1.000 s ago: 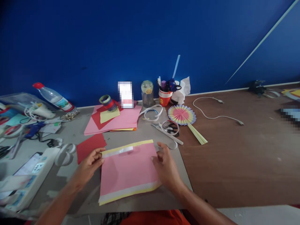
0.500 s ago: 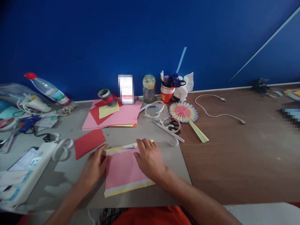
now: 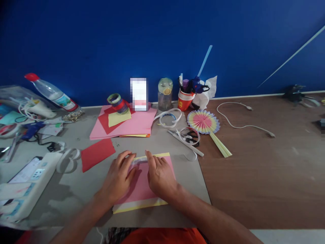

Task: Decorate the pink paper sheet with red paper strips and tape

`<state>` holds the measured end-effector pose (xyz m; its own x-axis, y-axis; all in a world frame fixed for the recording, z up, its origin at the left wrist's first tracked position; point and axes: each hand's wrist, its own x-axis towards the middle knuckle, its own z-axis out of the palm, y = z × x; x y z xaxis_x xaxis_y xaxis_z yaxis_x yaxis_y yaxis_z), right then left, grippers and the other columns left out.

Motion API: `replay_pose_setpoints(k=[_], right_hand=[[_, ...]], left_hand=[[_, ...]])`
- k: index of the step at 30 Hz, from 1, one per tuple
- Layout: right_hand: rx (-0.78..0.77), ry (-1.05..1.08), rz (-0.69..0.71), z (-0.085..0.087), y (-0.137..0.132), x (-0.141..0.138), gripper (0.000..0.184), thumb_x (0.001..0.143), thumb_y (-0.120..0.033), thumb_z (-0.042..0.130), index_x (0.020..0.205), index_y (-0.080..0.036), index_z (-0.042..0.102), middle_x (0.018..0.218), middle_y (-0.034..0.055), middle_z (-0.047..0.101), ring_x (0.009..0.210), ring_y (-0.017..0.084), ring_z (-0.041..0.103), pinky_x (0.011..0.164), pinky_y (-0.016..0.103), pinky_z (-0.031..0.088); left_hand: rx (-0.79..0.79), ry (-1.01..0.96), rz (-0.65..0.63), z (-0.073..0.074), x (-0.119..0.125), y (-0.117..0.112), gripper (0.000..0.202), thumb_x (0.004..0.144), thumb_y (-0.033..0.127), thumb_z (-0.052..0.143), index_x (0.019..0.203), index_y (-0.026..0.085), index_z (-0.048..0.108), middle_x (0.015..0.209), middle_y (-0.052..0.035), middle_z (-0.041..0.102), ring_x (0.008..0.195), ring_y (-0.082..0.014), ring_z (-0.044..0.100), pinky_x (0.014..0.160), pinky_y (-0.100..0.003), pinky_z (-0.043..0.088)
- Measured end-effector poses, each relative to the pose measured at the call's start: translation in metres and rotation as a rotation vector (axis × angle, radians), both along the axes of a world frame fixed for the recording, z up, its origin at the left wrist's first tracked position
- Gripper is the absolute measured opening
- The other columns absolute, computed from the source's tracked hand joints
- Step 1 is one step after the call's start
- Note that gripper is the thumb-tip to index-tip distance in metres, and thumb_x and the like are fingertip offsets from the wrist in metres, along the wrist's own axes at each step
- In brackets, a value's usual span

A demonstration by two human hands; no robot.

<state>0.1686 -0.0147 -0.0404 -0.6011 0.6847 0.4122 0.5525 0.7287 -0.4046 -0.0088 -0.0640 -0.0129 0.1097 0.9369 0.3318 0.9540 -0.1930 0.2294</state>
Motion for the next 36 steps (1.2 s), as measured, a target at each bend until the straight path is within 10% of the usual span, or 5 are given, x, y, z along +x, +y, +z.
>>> replay_pose_setpoints(k=[9,25,36], right_hand=[[-0.1,0.032,-0.003,-0.006,0.003,0.003,0.062,0.078,-0.003,0.038,0.138,-0.003,0.026,0.091,0.0152,0.067,0.077,0.024,0.061,0.07,0.037,0.05],[-0.162,-0.012,-0.073,-0.006,0.005,-0.001,0.026,0.085,-0.009,0.042,0.102,-0.012,0.06,0.084,0.0099,0.063,0.079,0.022,0.059,0.073,0.033,0.045],[-0.162,0.112,-0.066,-0.01,0.006,0.0,0.018,0.087,-0.015,0.045,0.094,-0.015,0.061,0.082,0.0073,0.066,0.071,0.018,0.061,0.067,0.029,0.046]], left_hand=[[-0.168,-0.006,-0.05,0.005,0.016,0.027,0.031,0.089,0.015,0.046,0.12,0.017,0.049,0.11,-0.0106,0.06,0.101,-0.0237,0.06,0.083,-0.039,0.051],[0.027,-0.088,0.172,-0.008,-0.032,-0.055,0.02,0.09,0.019,0.05,0.107,0.021,0.059,0.103,-0.0075,0.061,0.098,-0.0209,0.059,0.09,-0.038,0.049],[-0.016,-0.042,0.157,-0.017,-0.033,-0.061,0.023,0.088,0.014,0.05,0.11,0.019,0.056,0.11,-0.0096,0.058,0.104,-0.0229,0.055,0.093,-0.041,0.048]])
